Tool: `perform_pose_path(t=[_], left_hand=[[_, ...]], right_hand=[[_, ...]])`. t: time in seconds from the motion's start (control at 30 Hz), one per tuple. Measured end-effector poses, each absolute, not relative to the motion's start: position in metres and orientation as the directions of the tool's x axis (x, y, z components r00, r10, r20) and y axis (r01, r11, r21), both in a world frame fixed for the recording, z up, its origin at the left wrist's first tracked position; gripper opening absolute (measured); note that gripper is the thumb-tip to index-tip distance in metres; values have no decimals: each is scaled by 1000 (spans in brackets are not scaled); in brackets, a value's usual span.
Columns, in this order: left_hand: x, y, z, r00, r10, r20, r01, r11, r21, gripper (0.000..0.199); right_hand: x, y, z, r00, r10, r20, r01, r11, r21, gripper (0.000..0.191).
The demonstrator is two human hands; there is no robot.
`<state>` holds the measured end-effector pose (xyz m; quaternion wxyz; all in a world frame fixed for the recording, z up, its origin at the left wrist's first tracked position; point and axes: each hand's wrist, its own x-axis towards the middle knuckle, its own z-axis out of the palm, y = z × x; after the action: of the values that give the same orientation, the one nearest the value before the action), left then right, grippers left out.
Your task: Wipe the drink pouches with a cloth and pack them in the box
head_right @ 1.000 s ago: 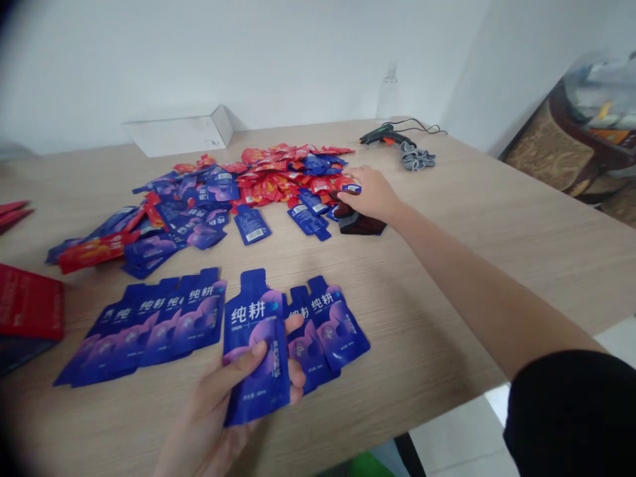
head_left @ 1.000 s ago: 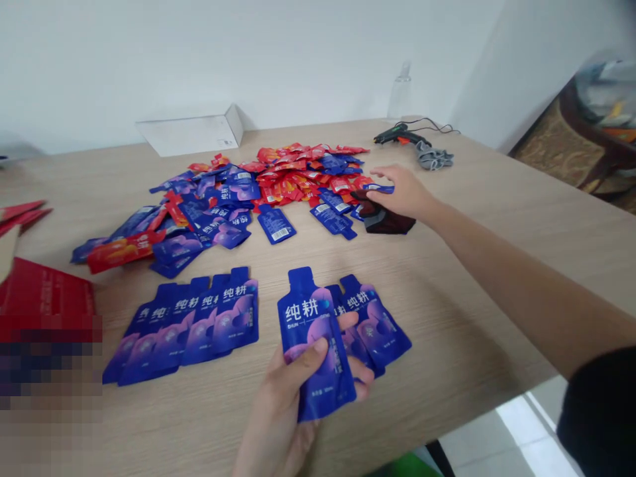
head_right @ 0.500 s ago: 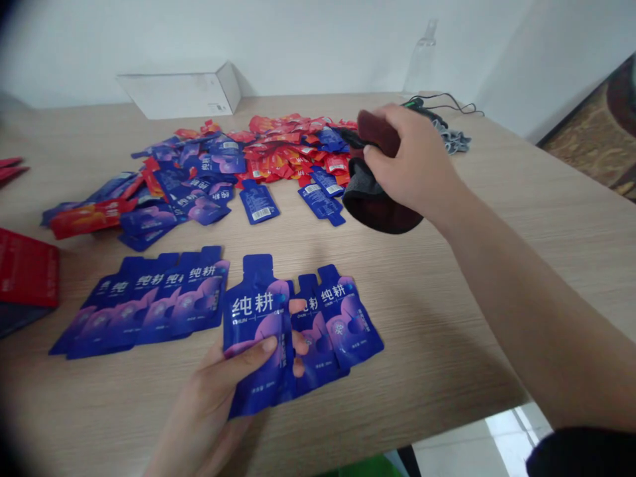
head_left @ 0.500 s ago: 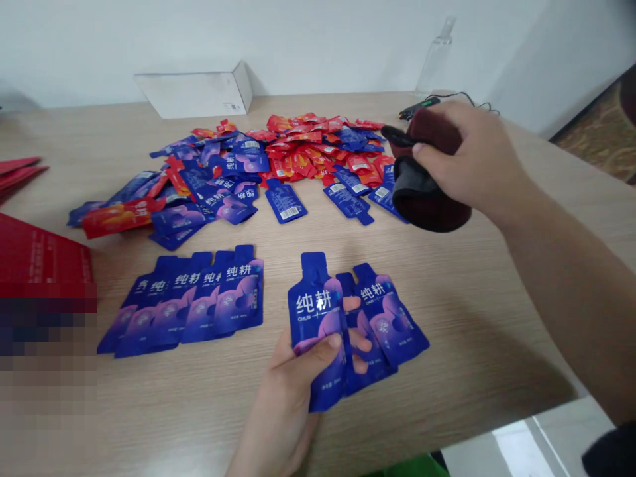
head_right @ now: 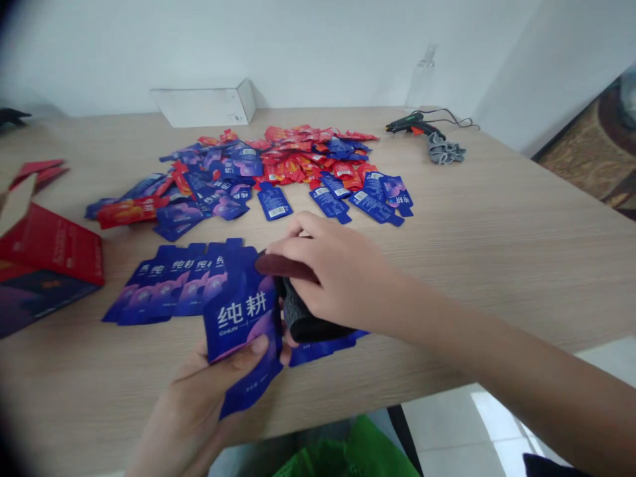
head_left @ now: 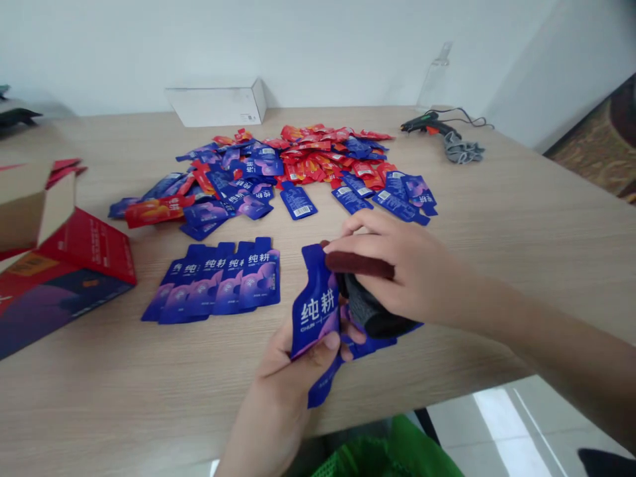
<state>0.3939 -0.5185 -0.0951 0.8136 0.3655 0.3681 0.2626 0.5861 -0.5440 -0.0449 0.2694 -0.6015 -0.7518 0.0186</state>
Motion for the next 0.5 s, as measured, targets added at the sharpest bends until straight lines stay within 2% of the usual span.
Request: perform_pose_path(t=[0.07, 0.17, 0.23, 0.3, 0.37, 0.5], left_hand=[[388, -517, -89, 598, 688, -410, -170, 609, 775, 23], [386, -517, -82, 573, 712, -406, -210, 606, 767, 32], [385, -519, -80, 573, 720, -392, -220, 596, 773, 27], [383, -521, -81, 559, 742, -371, -219, 563, 797, 22], [379, -522, -85, 544, 770, -333, -207, 507, 837, 25], [369, -521, -90, 579, 767, -277, -186, 455, 871, 31]], right_hand=[[587, -553, -35, -61, 896, 439, 880, 256, -399, 27], [577, -565, -21, 14, 825, 565, 894, 244, -377, 36], [566, -568, -17, -8, 786, 618, 883, 295, -364, 43], [555, -567, -17, -55, 800, 598, 861, 342, -377, 50], [545, -564, -19, -131, 842, 523, 831, 381, -405, 55], [538, -556, -25, -201, 871, 447, 791, 414, -451, 49]])
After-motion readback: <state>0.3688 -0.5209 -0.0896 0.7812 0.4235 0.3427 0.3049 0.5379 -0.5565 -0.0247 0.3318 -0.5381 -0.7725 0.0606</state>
